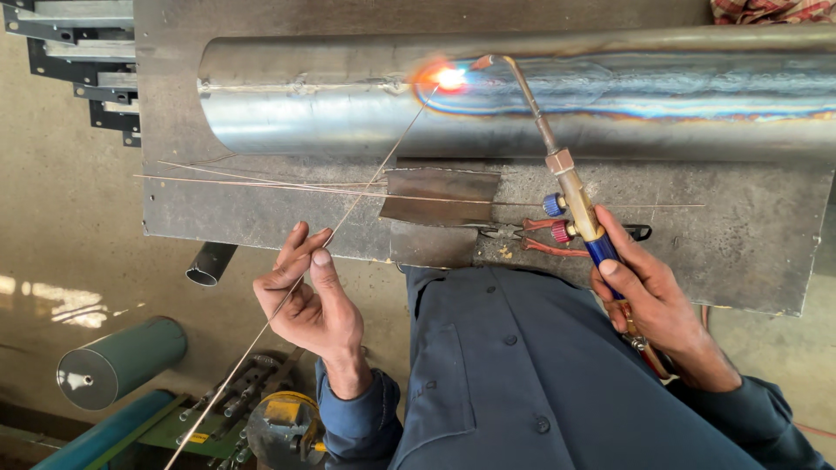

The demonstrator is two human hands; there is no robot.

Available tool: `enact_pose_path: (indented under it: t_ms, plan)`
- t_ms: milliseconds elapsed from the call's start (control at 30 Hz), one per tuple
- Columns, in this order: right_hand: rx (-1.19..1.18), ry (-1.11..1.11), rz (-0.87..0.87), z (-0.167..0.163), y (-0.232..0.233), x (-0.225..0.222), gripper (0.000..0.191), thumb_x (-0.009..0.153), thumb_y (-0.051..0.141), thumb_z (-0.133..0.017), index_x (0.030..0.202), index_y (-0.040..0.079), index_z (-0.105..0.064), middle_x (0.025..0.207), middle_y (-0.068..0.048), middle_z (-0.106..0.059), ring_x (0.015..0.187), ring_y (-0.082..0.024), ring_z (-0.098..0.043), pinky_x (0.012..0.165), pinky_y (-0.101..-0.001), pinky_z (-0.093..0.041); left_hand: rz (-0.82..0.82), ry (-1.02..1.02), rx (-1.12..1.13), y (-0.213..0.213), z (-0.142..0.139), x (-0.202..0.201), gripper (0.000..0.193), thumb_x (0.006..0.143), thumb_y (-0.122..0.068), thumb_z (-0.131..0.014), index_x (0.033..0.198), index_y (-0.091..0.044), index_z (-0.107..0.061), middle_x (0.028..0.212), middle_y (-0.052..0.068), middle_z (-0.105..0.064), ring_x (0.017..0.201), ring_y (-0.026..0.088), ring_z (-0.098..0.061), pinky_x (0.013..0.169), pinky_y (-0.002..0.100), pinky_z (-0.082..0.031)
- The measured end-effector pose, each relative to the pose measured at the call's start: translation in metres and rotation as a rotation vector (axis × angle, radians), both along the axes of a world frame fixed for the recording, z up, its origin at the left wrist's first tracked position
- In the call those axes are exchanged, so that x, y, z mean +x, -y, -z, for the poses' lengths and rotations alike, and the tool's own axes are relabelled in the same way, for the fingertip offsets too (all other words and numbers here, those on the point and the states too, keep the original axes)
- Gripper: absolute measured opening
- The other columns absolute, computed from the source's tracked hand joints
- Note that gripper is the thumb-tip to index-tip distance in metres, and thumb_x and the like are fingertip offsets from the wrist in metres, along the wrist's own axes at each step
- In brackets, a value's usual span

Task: The person gas-welds the longitudinal seam of a large metal cylinder clamped on a workbench, holding an oxy-fuel torch in one hand and feeding a filler rod with the other. They weld along the seam in sections, pausing between passes, with sparks and a glowing weld pool visible as the seam is joined.

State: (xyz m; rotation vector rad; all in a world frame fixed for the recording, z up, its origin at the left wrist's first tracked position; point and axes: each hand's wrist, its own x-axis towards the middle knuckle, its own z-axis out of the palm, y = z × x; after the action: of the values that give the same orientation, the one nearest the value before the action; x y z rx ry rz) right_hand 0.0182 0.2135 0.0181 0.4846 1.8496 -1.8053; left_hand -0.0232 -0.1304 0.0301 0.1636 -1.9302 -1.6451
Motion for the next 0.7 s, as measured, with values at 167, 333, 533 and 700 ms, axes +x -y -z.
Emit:
enact_pose_path:
  t_ms: [167,333,533,700]
  plan:
    - [0.034,-0.017,-0.039,0.0015,0.0023,-0.0027,0.069,0.100,0.014,-0.046,0.165,0.025,-0.026,0.071,-0.006,-0.049,0.048,-0.010,-0.044,0.043,-0.0257,-0.044,-0.001,0.022,-0.076,0.0023,-0.0091,0.0001,0.015,0.109,-0.001,-0.061,0.109,-0.001,-0.046,0.113,0.026,-0.072,0.133,0.032,-0.063,0.118,0.044,-0.048]
    - [0.044,0.014,-0.021,0.0024,0.0062,-0.0047,0.069,0.100,0.014,-0.046,0.165,0.026,-0.027,0.071,-0.006,-0.050,0.050,-0.010,-0.043,0.043,-0.0258,-0.044,0.012,-0.001,-0.099,0.0038,-0.0106,-0.0043,0.019,0.113,-0.006,-0.062,0.110,-0.004,-0.043,0.106,0.022,-0.075,0.134,0.030,-0.062,0.126,0.046,-0.040]
    - [0.027,0.025,-0.007,0.0042,0.0075,-0.0035,0.069,0.100,0.014,-0.046,0.166,0.025,-0.027,0.072,-0.006,-0.049,0.051,-0.010,-0.043,0.045,-0.0249,-0.044,-0.029,0.058,-0.186,0.0061,-0.0104,-0.0057,0.020,0.112,-0.010,-0.063,0.111,-0.004,-0.043,0.109,0.018,-0.077,0.137,0.031,-0.063,0.133,0.047,-0.020]
    - [0.030,0.033,-0.017,0.0045,0.0084,-0.0032,0.070,0.100,0.015,-0.046,0.165,0.025,-0.026,0.072,-0.006,-0.050,0.048,-0.010,-0.043,0.045,-0.0244,-0.043,-0.041,0.079,-0.212,0.0067,-0.0112,-0.0070,0.020,0.111,-0.010,-0.063,0.111,-0.003,-0.044,0.109,0.017,-0.077,0.137,0.032,-0.062,0.133,0.047,-0.016]
